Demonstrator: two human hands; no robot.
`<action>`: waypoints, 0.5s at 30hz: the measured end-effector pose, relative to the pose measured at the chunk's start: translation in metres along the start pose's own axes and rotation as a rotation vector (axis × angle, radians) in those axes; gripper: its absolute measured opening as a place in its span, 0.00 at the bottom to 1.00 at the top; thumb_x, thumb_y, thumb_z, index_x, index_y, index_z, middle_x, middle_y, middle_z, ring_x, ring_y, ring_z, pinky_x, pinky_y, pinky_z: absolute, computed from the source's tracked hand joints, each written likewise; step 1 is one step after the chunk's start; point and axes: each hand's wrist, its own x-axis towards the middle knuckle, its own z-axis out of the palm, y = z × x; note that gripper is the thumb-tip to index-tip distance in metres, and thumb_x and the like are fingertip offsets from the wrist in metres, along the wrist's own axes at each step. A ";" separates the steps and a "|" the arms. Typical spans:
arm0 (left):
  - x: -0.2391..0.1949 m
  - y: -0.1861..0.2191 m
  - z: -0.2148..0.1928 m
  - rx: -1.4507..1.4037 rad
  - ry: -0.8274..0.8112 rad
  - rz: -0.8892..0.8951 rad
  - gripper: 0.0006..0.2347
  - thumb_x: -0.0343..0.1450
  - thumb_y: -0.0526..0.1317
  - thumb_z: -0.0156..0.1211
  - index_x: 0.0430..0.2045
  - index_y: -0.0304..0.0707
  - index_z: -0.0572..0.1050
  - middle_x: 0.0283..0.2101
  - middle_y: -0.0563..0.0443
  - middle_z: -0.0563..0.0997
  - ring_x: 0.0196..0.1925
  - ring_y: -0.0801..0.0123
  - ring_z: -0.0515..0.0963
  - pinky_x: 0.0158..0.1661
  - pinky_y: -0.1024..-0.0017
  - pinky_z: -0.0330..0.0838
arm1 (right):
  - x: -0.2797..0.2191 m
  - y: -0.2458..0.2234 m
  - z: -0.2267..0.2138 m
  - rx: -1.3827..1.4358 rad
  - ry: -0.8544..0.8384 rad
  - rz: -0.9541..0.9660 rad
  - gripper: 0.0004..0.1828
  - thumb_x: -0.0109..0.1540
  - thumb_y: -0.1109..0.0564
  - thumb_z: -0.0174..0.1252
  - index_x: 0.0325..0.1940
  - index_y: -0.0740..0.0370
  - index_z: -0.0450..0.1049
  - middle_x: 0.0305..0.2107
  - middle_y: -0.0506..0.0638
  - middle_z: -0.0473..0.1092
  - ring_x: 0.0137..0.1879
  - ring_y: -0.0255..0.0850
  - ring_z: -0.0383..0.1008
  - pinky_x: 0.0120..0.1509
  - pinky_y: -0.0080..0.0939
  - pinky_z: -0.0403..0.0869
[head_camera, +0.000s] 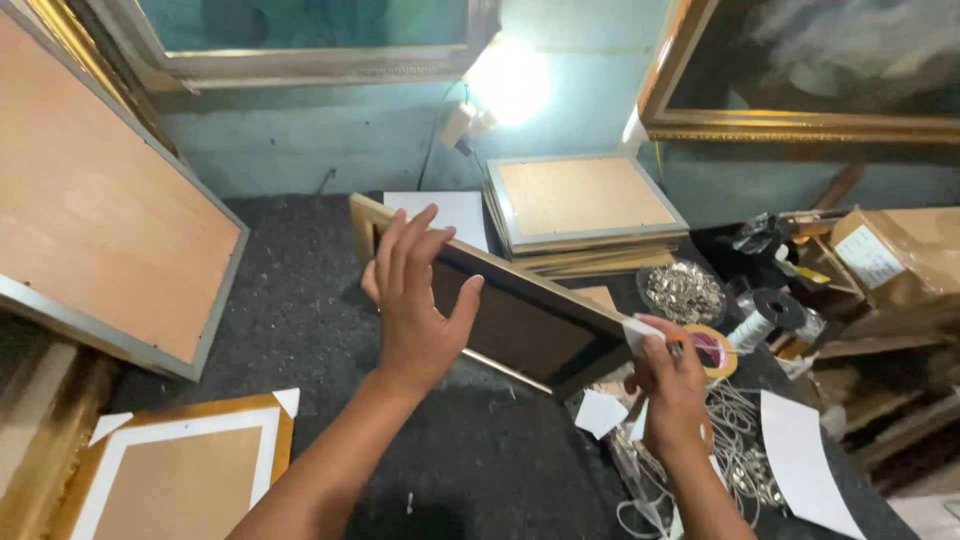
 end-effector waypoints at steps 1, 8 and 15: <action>0.008 -0.003 -0.003 0.068 0.040 -0.040 0.18 0.64 0.42 0.54 0.47 0.49 0.60 0.59 0.54 0.60 0.65 0.54 0.54 0.52 0.47 0.47 | 0.005 0.010 -0.010 0.065 0.043 0.081 0.13 0.59 0.53 0.46 0.45 0.57 0.66 0.28 0.49 0.64 0.26 0.31 0.58 0.24 0.28 0.58; 0.053 -0.019 -0.003 -0.002 0.007 -0.199 0.41 0.52 0.55 0.66 0.54 0.42 0.49 0.63 0.45 0.49 0.64 0.57 0.54 0.53 0.49 0.46 | -0.002 -0.001 -0.025 0.080 0.346 0.245 0.13 0.58 0.52 0.43 0.46 0.52 0.66 0.33 0.54 0.66 0.31 0.44 0.66 0.25 0.33 0.59; 0.056 -0.006 0.017 -0.077 -0.289 -0.398 0.30 0.49 0.52 0.69 0.39 0.46 0.60 0.43 0.50 0.68 0.46 0.60 0.67 0.41 0.68 0.61 | 0.006 -0.002 -0.048 0.194 0.559 0.405 0.18 0.57 0.43 0.45 0.48 0.50 0.65 0.26 0.48 0.53 0.29 0.38 0.54 0.29 0.35 0.55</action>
